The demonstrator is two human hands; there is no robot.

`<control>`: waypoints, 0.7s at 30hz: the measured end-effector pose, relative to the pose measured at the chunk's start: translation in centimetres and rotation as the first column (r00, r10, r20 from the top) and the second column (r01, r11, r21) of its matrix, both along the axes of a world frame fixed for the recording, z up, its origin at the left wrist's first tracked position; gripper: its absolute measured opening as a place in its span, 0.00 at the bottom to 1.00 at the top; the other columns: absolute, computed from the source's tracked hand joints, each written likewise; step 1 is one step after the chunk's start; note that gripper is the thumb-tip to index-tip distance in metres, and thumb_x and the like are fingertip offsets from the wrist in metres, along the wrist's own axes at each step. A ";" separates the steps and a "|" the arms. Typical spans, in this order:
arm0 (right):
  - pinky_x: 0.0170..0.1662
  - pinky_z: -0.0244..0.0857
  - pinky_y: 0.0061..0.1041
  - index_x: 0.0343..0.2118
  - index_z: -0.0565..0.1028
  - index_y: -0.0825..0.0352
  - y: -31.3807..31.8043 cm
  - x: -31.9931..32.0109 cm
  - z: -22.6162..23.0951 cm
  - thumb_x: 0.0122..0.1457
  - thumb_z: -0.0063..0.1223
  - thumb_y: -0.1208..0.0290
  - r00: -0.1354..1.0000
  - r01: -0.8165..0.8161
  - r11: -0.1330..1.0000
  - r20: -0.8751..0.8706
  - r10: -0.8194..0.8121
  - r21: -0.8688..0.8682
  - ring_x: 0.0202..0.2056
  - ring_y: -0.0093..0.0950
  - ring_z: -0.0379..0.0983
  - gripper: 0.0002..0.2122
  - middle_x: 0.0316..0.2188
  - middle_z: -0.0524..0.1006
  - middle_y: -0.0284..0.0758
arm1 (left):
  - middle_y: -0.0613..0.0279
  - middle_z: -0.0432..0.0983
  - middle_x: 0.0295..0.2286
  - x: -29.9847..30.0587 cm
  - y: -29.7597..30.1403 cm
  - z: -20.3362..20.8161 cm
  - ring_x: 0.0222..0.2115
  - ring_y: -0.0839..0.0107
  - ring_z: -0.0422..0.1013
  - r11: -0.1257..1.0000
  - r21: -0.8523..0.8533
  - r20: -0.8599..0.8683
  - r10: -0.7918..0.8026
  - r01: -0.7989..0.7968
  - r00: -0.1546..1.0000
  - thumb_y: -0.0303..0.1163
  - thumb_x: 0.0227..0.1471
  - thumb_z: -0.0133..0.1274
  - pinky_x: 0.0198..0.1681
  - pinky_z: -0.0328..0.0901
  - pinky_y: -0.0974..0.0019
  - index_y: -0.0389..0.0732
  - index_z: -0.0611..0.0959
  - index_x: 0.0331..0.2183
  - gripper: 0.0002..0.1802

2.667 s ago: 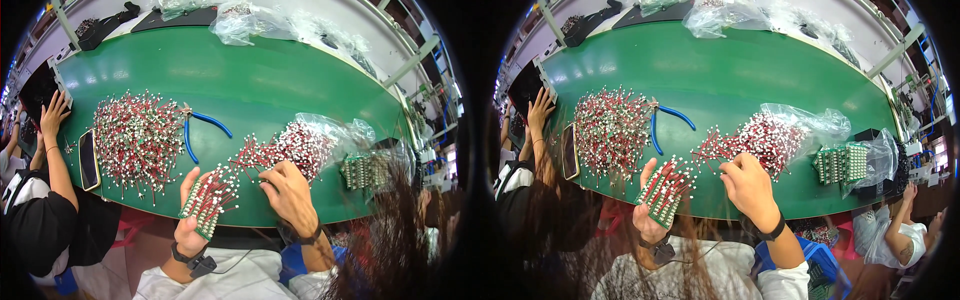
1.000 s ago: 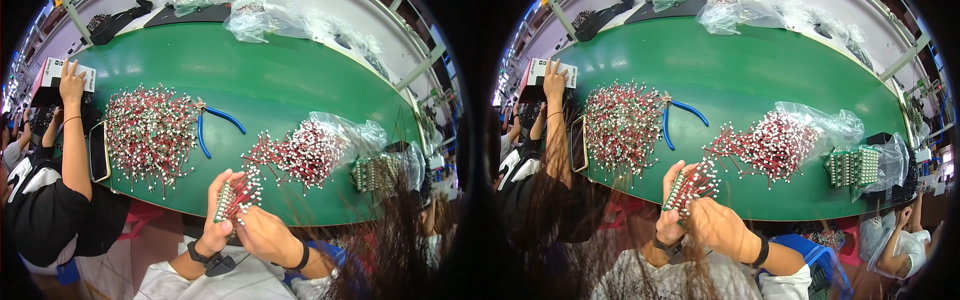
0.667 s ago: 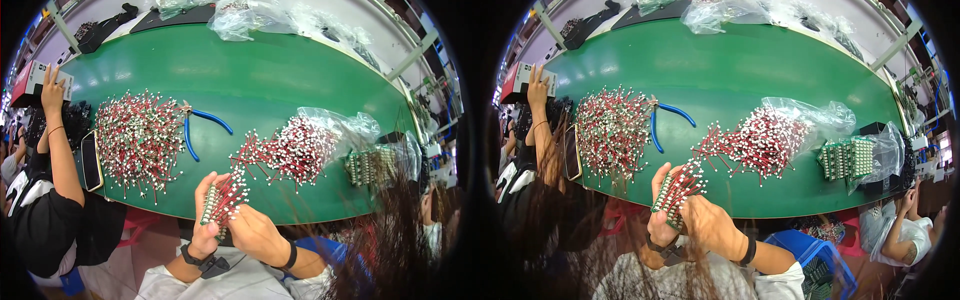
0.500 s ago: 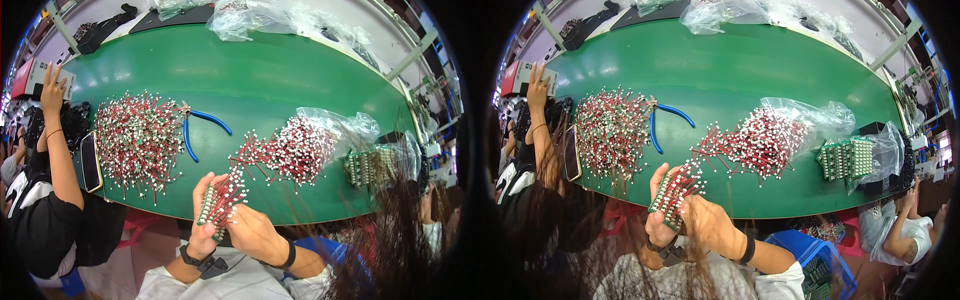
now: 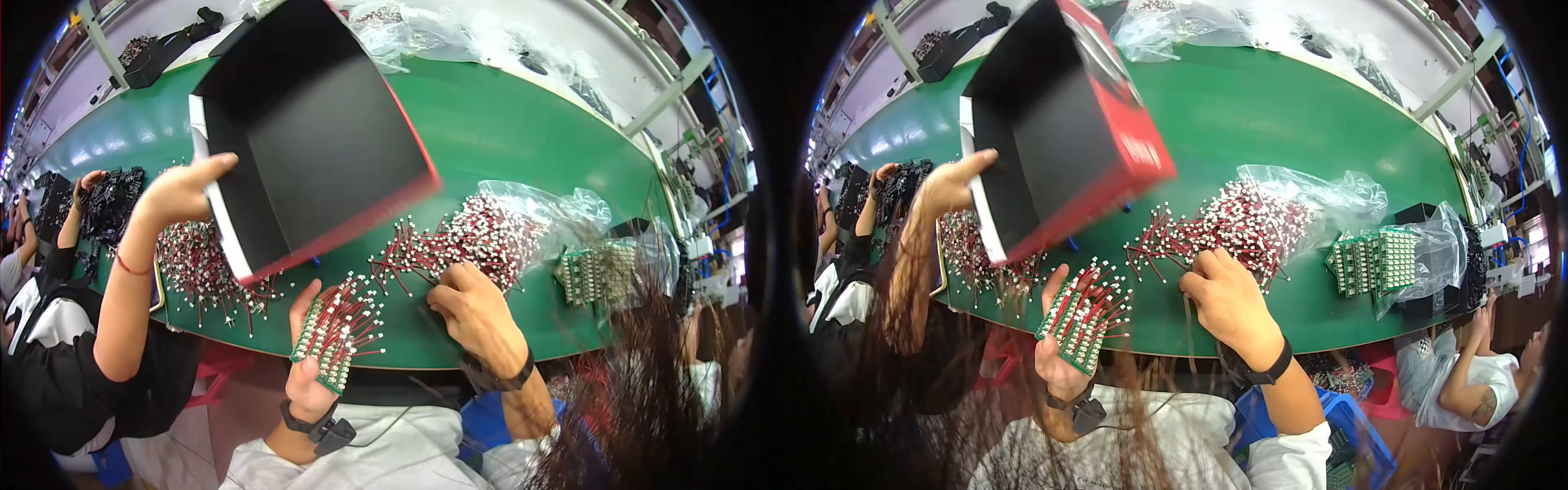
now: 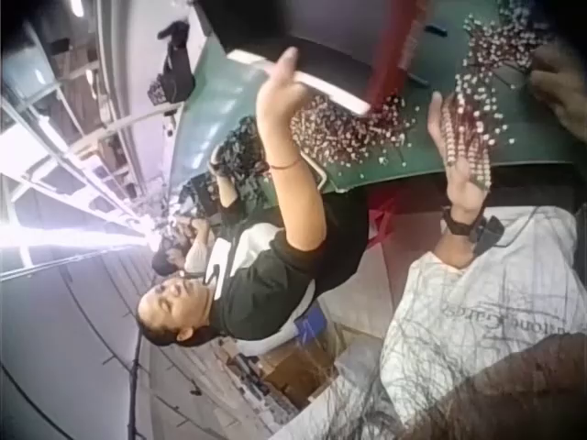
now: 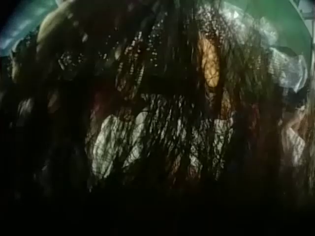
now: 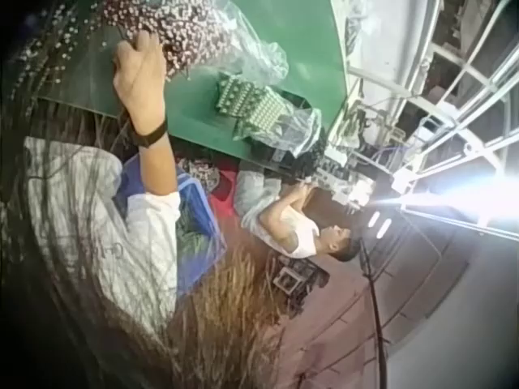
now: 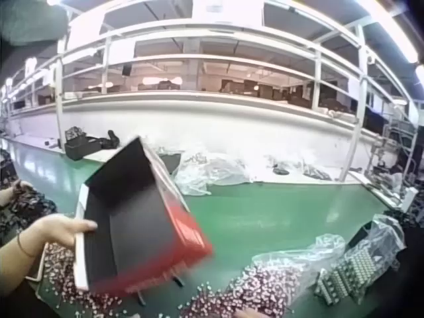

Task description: The person assembles a circuit board by inserting the ends of red wires into the board by hand. After filling the board, the person moves a box across the table and then picks up a new board to repeat the process.

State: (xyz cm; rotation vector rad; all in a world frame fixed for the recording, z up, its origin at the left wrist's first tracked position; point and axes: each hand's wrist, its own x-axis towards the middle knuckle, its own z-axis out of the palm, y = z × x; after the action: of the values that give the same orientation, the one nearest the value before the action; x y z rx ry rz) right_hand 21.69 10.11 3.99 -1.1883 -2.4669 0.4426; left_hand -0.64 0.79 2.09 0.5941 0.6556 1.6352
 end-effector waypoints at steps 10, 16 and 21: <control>0.36 0.69 0.29 0.31 0.75 0.71 -0.5 -1.3 2.2 0.49 0.56 0.89 0.840 0.058 0.998 -0.542 -0.029 0.036 0.30 0.37 0.75 0.08 0.29 0.77 0.41 | 0.40 0.63 0.57 0.6 -1.4 -0.8 0.57 0.45 0.65 1.000 -0.017 0.003 -0.004 0.004 1.000 0.50 0.46 0.58 0.59 0.63 0.39 0.36 0.52 0.64 0.53; 0.36 0.70 0.27 0.32 0.76 0.72 -2.0 -1.7 2.1 0.52 0.59 0.85 0.846 0.125 0.990 -0.514 -0.143 -0.070 0.31 0.35 0.76 0.05 0.29 0.78 0.40 | 0.45 0.69 0.52 0.9 -0.9 1.0 0.55 0.53 0.68 0.992 -0.091 0.000 -0.084 0.084 0.996 0.53 0.43 0.59 0.59 0.65 0.51 0.34 0.55 0.63 0.55; 0.43 0.70 0.37 0.31 0.76 0.65 -2.1 -1.0 3.1 0.50 0.61 0.82 0.881 0.201 0.926 -0.472 -0.029 0.319 0.41 0.38 0.75 0.07 0.37 0.78 0.40 | 0.44 0.65 0.56 1.6 -1.4 1.1 0.57 0.54 0.66 0.978 -0.095 0.016 -0.186 0.187 0.982 0.49 0.41 0.62 0.62 0.60 0.53 0.33 0.55 0.62 0.55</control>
State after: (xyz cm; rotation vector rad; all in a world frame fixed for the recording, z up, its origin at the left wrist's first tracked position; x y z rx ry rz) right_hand 20.70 7.99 7.12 -0.9411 -1.9456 0.1918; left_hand 0.95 -0.61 3.15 0.5624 0.6504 1.4220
